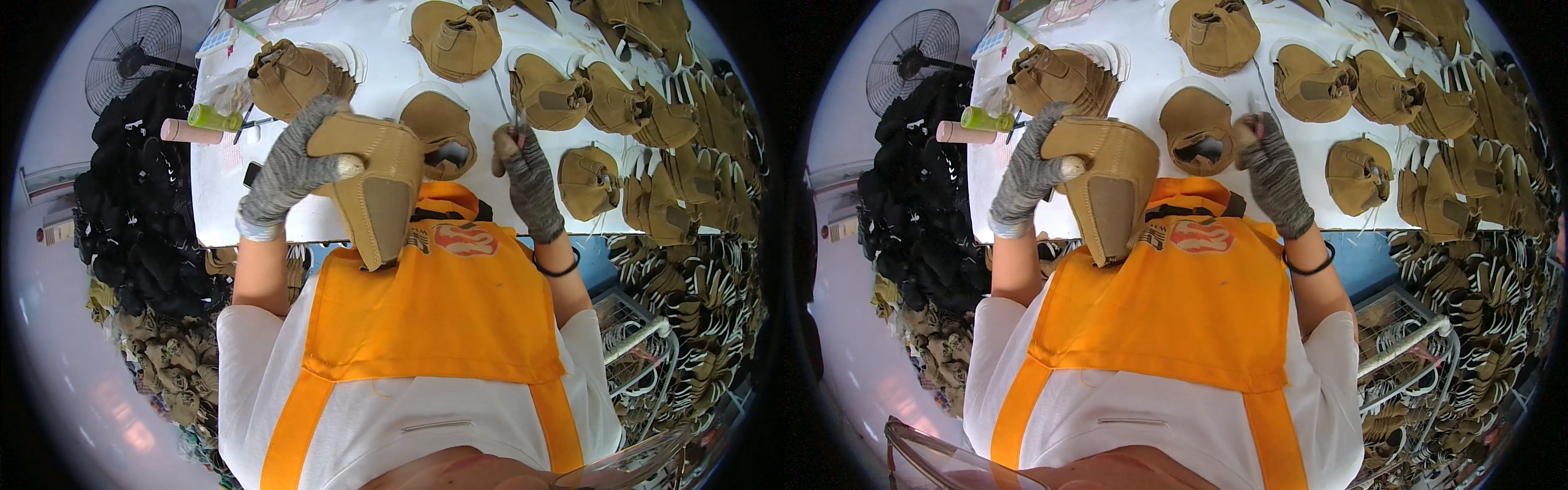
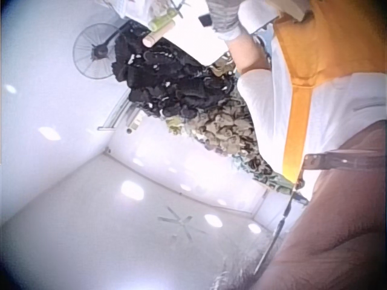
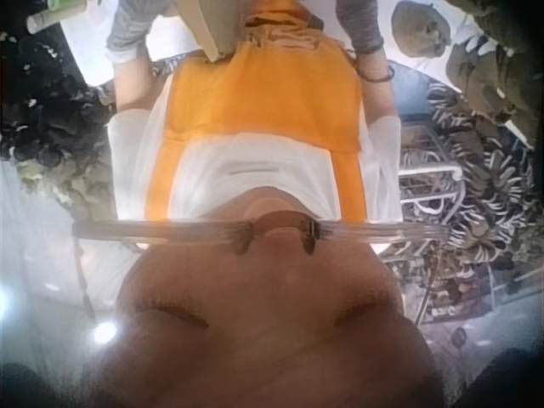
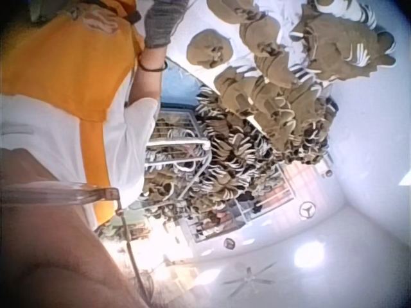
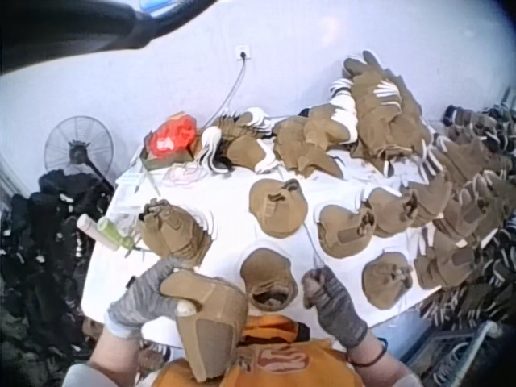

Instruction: The person trims excess material from the top edges of brown suede boot uppers using small shears, handling each piece one by one from a large pile on the table.

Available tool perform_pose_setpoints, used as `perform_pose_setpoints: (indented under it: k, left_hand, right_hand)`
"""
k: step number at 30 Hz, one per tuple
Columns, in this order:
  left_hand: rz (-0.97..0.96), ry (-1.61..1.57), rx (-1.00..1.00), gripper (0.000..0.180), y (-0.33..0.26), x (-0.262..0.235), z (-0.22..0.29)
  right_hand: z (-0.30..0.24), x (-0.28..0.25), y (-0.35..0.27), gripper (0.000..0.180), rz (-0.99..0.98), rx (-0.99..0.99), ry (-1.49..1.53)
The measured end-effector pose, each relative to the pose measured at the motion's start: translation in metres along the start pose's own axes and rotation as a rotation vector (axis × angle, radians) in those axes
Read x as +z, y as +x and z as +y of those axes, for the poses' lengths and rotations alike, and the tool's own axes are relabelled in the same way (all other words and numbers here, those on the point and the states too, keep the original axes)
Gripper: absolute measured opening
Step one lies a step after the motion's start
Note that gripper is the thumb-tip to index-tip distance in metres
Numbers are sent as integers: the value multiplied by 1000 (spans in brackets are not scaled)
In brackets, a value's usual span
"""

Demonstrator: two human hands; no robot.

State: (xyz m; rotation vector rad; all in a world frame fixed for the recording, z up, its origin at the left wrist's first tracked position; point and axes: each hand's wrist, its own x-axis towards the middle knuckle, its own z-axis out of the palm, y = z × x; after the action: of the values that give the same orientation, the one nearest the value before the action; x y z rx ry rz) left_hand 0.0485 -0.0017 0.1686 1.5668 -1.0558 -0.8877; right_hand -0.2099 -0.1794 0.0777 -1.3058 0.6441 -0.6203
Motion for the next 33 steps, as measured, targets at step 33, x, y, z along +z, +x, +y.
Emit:
perform_pose_setpoints:
  k: [33]
  left_hand:
    - [-301, -4, -266, 62, 7, 16, 45]
  right_hand:
    - [-82, 60, -15, 33, -464, -327, -672]
